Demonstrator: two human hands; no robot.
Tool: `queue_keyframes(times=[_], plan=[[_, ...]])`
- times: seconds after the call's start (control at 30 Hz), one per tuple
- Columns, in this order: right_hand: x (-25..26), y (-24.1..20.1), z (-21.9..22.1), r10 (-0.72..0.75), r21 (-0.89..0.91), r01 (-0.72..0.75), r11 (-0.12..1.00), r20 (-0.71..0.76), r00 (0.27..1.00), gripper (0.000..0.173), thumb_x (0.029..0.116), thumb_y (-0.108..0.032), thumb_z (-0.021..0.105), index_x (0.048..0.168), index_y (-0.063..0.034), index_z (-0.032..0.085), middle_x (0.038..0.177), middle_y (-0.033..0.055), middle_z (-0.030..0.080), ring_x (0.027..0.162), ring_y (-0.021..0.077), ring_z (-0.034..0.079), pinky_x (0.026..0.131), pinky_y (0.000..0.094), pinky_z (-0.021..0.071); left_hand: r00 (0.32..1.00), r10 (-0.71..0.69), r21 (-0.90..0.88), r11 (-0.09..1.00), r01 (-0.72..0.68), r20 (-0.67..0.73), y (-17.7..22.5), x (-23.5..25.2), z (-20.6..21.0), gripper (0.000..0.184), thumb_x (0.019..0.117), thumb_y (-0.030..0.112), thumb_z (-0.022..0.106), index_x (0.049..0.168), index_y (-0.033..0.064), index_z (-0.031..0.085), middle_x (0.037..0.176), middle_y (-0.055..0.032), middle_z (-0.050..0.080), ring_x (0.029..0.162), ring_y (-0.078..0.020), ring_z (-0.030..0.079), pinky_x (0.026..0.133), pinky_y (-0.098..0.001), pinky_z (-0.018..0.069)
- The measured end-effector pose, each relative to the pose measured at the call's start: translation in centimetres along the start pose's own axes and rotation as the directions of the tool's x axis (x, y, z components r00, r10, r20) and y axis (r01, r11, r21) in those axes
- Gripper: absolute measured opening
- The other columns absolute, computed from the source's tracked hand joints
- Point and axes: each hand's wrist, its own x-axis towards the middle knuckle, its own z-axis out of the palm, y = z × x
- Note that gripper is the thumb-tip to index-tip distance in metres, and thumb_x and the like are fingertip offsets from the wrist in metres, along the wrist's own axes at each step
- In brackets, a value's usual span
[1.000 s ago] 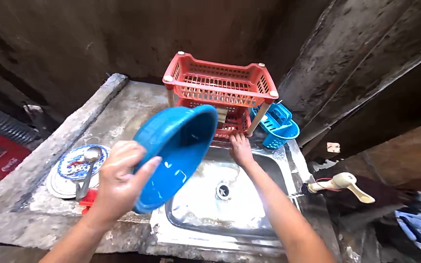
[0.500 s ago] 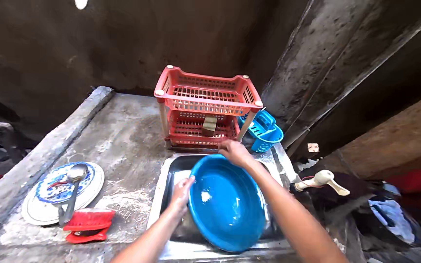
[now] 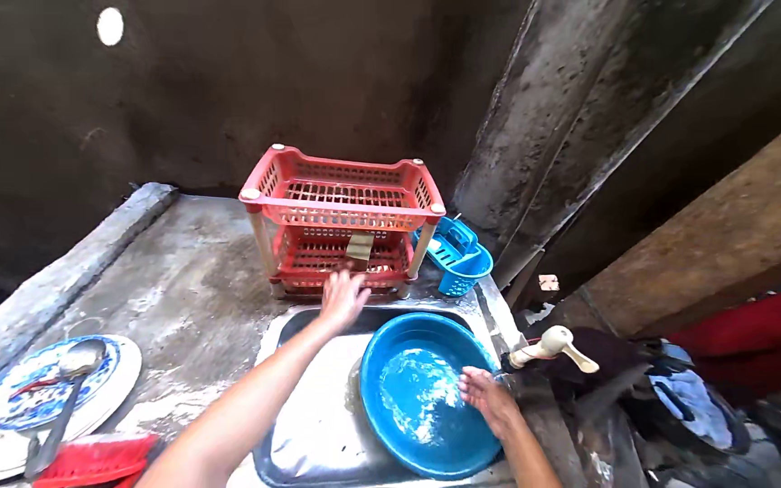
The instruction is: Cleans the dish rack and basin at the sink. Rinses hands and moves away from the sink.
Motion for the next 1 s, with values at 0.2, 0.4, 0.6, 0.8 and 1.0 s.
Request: queue_keyframes(times=[0.2, 0.4, 0.6, 0.8, 1.0], plan=[[-2.2, 0.2, -0.4, -0.177, -0.569, 0.353, 0.742, 0.342, 0.923, 0.032, 0.1025, -0.010, 0.057, 0.129, 0.0053, 0.064, 0.134, 0.0248, 0.061, 0.126, 0.0337, 0.059, 0.109, 0.0452, 0.0457, 0.934, -0.263, 0.125, 0.963, 0.238, 0.241, 0.3, 10.9, -0.2, 0.046, 0.1038, 0.041, 0.055, 0.144, 0.0189, 0.059, 0.163, -0.0258, 0.030, 0.151, -0.0472, 0.025, 0.118, -0.0666, 0.0260], [-2.4, 2.6, -2.4, -0.180, -0.616, 0.436, 0.655, 0.433, 0.883, 0.033, 0.1011, -0.011, 0.059, 0.129, 0.0046, 0.065, 0.133, 0.0264, 0.061, 0.122, 0.0347, 0.061, 0.106, 0.0456, 0.0475, 0.918, -0.305, 0.217, 0.943, 0.253, 0.252, -0.1, 14.7, 1.7, 0.047, 0.1024, 0.026, 0.059, 0.146, 0.0092, 0.055, 0.158, -0.0283, 0.036, 0.147, -0.0438, 0.035, 0.119, -0.0594, 0.0301], [-1.8, 2.0, -3.1, -0.141, -0.593, 0.461, 0.660, 0.505, 0.852, 0.035, 0.1017, -0.012, 0.057, 0.131, 0.0051, 0.064, 0.134, 0.0271, 0.061, 0.122, 0.0361, 0.061, 0.106, 0.0466, 0.0477, 0.899, -0.438, -0.109, 0.892, 0.438, 0.033, 1.3, 11.0, -4.6, 0.050, 0.1078, 0.031, 0.051, 0.133, -0.0125, 0.056, 0.141, -0.0331, 0.052, 0.138, -0.0428, 0.047, 0.115, -0.0561, 0.0342], [-1.5, 2.2, -3.6, -0.136, -0.590, 0.515, 0.622, 0.566, 0.813, 0.035, 0.1017, -0.014, 0.058, 0.130, 0.0041, 0.065, 0.129, 0.0271, 0.064, 0.117, 0.0382, 0.063, 0.105, 0.0507, 0.0479, 0.966, -0.063, -0.481, 0.858, 0.180, 0.250, 3.9, 1.5, -6.5, 0.026, 0.1055, 0.013, 0.046, 0.106, -0.0004, 0.068, 0.091, -0.0046, 0.068, 0.079, -0.0088, 0.063, 0.076, -0.0300, 0.0544], [-2.2, 1.5, -2.2, -0.182, -0.059, 0.198, 0.978, 0.207, 0.961, 0.036, 0.1036, -0.008, 0.051, 0.137, 0.0064, 0.053, 0.128, 0.0179, 0.063, 0.107, 0.0206, 0.064, 0.087, 0.0372, 0.0544, 0.925, 0.206, -0.569, 0.822, 0.013, 0.319, 10.4, 0.5, 0.6, 0.026, 0.1018, 0.006, 0.045, 0.102, 0.0008, 0.071, 0.099, -0.0032, 0.068, 0.085, -0.0048, 0.060, 0.079, -0.0266, 0.0500]])
